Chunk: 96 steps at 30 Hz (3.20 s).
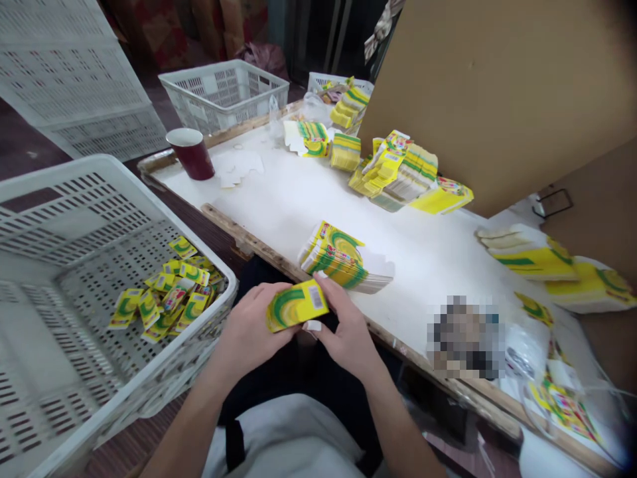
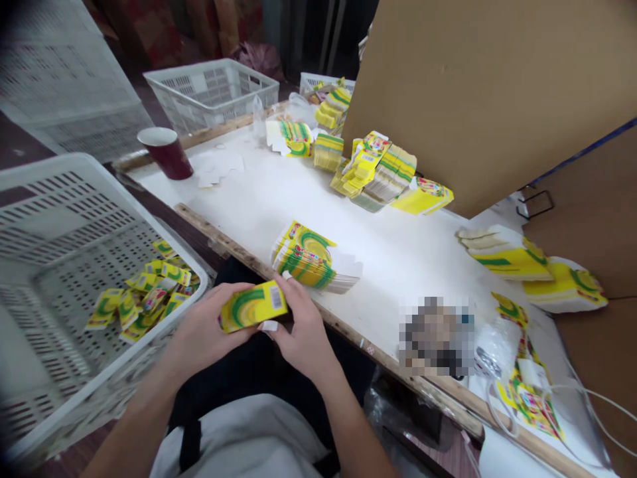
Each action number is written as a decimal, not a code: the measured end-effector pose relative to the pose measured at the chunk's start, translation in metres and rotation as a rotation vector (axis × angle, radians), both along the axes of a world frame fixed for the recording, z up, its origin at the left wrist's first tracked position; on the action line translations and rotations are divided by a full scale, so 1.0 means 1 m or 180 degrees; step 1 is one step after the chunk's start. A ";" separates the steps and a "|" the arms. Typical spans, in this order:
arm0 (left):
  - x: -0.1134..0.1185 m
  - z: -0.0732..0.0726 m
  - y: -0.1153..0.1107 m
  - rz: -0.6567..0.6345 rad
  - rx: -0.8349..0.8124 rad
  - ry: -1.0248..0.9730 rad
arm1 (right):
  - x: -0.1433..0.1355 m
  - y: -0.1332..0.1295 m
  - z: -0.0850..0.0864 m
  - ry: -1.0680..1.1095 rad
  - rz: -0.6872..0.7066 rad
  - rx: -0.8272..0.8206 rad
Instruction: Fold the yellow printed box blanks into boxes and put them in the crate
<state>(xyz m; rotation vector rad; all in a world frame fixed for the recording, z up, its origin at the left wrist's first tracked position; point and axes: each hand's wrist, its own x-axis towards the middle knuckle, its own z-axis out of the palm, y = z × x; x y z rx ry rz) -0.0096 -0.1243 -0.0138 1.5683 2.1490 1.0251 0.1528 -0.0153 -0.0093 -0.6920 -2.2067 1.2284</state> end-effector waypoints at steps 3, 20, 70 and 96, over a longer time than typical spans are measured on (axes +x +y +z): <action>-0.033 0.006 -0.017 0.0835 -0.0145 0.0596 | 0.000 0.026 0.004 0.0120 -0.0674 0.0436; -0.013 -0.016 -0.002 0.0332 -0.0124 -0.0116 | -0.011 0.072 -0.009 -0.0344 -0.1810 0.1038; 0.048 -0.022 0.028 0.1066 0.1558 -0.4053 | -0.018 -0.042 -0.012 0.0706 -0.0316 -0.1643; 0.040 0.000 0.015 -0.0516 -0.0398 -0.1209 | 0.015 -0.016 -0.004 0.0858 -0.0913 -0.0999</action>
